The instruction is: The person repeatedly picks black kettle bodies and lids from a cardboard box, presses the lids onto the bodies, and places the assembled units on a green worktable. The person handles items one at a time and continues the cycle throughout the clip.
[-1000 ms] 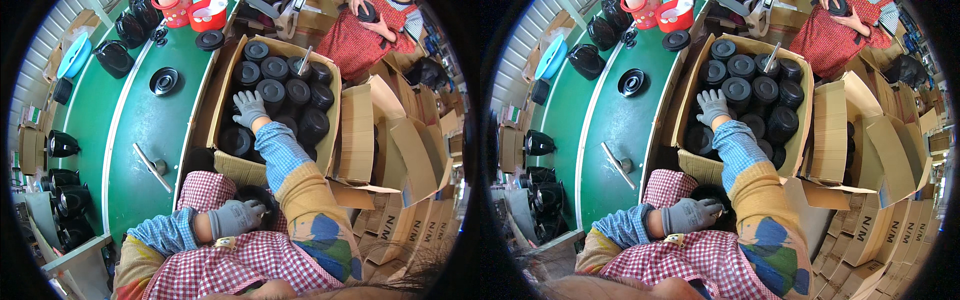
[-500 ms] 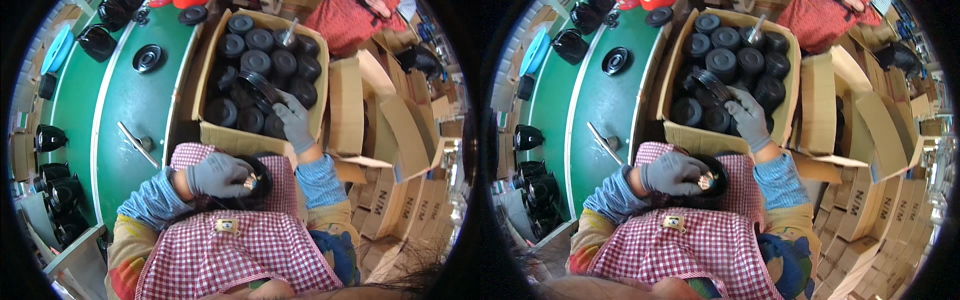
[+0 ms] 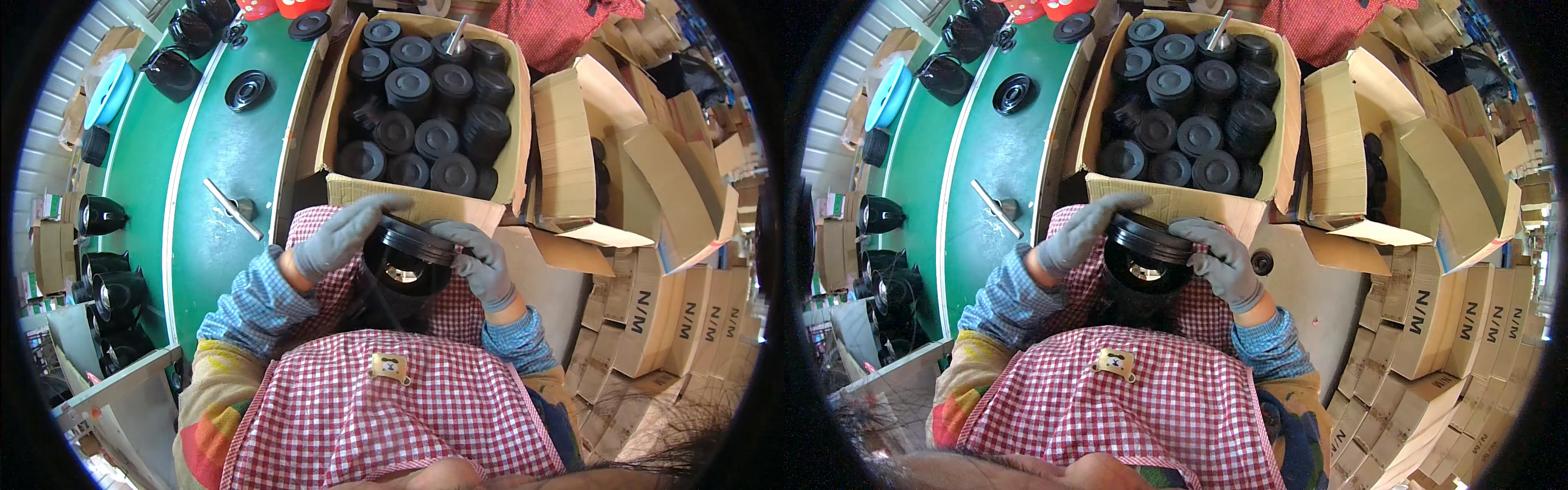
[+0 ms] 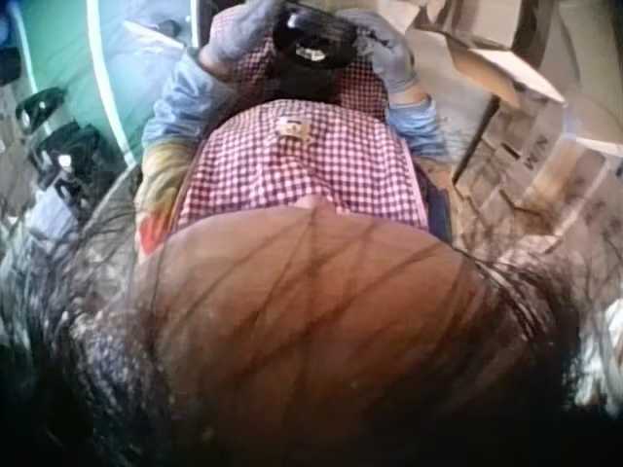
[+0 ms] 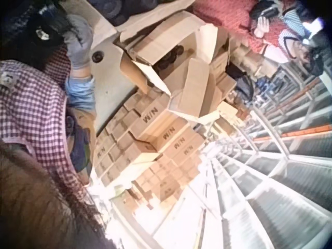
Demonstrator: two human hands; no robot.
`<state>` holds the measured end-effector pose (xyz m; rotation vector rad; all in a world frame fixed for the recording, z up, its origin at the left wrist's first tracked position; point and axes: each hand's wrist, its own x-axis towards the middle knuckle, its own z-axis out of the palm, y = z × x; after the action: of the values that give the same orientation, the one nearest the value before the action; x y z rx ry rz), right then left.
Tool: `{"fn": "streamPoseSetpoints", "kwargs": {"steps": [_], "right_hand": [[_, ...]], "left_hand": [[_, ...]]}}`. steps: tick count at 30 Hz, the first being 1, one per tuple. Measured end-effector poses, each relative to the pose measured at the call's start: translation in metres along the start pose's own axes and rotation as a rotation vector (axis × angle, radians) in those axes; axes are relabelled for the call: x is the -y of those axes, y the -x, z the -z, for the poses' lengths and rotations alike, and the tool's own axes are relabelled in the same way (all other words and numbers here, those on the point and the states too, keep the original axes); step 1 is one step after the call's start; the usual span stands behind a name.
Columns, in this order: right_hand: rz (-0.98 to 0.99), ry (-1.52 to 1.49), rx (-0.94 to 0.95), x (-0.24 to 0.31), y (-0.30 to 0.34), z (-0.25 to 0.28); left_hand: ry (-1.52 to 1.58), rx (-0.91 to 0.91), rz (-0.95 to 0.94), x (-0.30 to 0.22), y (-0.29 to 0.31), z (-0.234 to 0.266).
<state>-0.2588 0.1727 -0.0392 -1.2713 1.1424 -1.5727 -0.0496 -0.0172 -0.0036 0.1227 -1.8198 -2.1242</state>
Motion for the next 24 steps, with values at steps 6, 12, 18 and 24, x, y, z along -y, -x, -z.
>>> {"fn": "streamPoseSetpoints", "kwargs": {"steps": [6,12,18,24], "right_hand": [[-0.043,-0.063,-0.056,0.007,-0.002,-0.023],[0.040,0.134,-0.054,-0.006,-0.011,-0.026],[0.067,0.188,-0.098,-0.013,-0.019,-0.030],[0.056,0.170,-0.080,-0.014,-0.024,-0.029]], "left_hand": [[-0.091,0.070,-0.058,0.025,-0.009,-0.002],[-0.250,0.088,-0.228,0.032,-0.008,0.001],[-0.425,0.091,-0.359,0.030,-0.006,0.007],[-0.578,0.162,-0.424,0.023,-0.005,0.013]]}}
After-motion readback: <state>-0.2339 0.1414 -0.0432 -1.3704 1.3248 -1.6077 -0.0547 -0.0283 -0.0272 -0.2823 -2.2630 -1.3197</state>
